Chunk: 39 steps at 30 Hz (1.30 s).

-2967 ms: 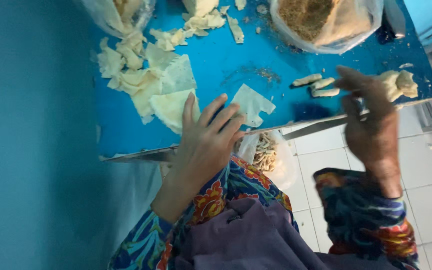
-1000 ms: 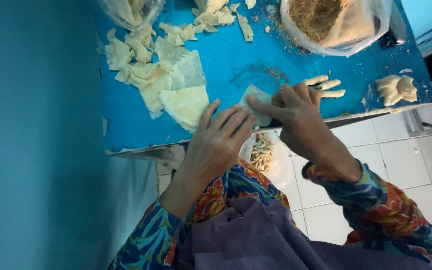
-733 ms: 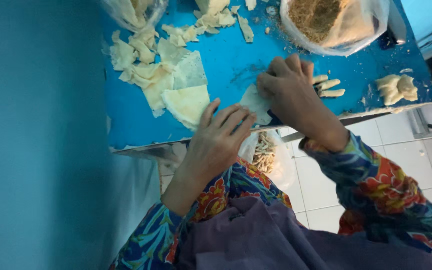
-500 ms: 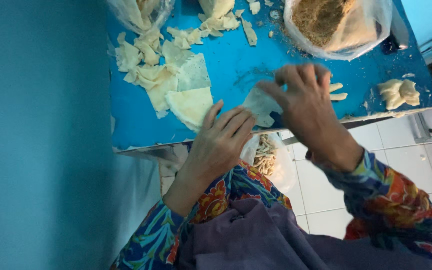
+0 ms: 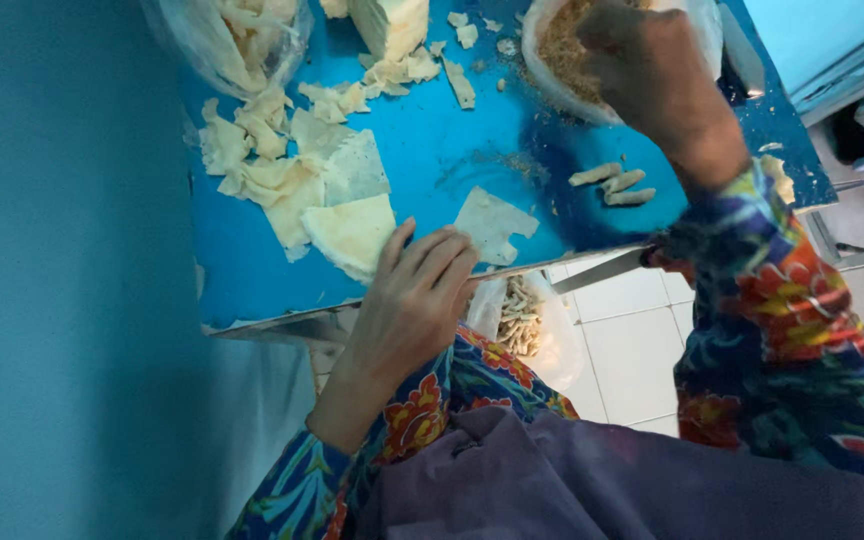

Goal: The person sits at a small blue table and folds triangular dough wrappers one at a time, pinching the edges closed to form filled pastry parcels and placing each finished parcel on the right side of the table. Scraps and a bowl of brown filling sit on the table as the person works through the stack of wrappers.

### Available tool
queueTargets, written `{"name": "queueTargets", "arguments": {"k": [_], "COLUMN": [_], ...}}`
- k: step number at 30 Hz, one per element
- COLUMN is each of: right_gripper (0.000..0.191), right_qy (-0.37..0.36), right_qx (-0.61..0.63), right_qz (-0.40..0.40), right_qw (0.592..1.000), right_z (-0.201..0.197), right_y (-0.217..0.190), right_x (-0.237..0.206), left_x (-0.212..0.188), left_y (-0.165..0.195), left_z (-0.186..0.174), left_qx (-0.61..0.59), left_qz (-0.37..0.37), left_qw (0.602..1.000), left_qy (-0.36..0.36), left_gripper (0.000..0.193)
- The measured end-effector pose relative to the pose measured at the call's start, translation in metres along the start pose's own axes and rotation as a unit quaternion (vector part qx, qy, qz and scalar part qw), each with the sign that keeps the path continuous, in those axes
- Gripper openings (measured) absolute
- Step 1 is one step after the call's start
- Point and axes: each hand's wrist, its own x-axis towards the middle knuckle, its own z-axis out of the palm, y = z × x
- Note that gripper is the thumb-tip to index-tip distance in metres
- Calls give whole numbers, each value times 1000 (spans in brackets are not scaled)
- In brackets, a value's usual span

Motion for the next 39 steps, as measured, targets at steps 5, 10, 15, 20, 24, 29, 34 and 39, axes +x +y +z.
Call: {"name": "queueTargets", "arguments": {"k": [5,10,15,20,24,29,34,39], "right_gripper": [22,30,39,30,24,26,32,42], "right_qy": [-9,-49,1,-122,-179,-182,-98,-82], "right_qx": [-63,-121,-127,67,361,301,163,132], "right_qz": [7,25,-45,97,129,87,-44,-19], "right_qw": [998,991,991,985,906,932,981,988], "right_z": [41,48,16,-26,-18,-4,-8,-9], "right_y": [19,16,3,-39,-111,-165,-171,-170], "right_x": [9,15,22,14,-10,-21,-35,-48], "left_x": [3,14,21,27,31,34,34,35], "left_y": [5,13,15,16,18,16,16,17], "left_z": [-6,-2,-5,-7,-7,-10,-13,-13], "left_qx": [-15,-12,-27,-32,-21,-24,-16,-12], "left_qz": [-62,-133,-158,-178,-191,-215,-204,-201], "left_qw": [998,990,987,982,981,976,979,979], "left_qy": [19,41,32,43,34,8,5,19], "left_gripper": [29,34,27,19,16,18,15,14]}}
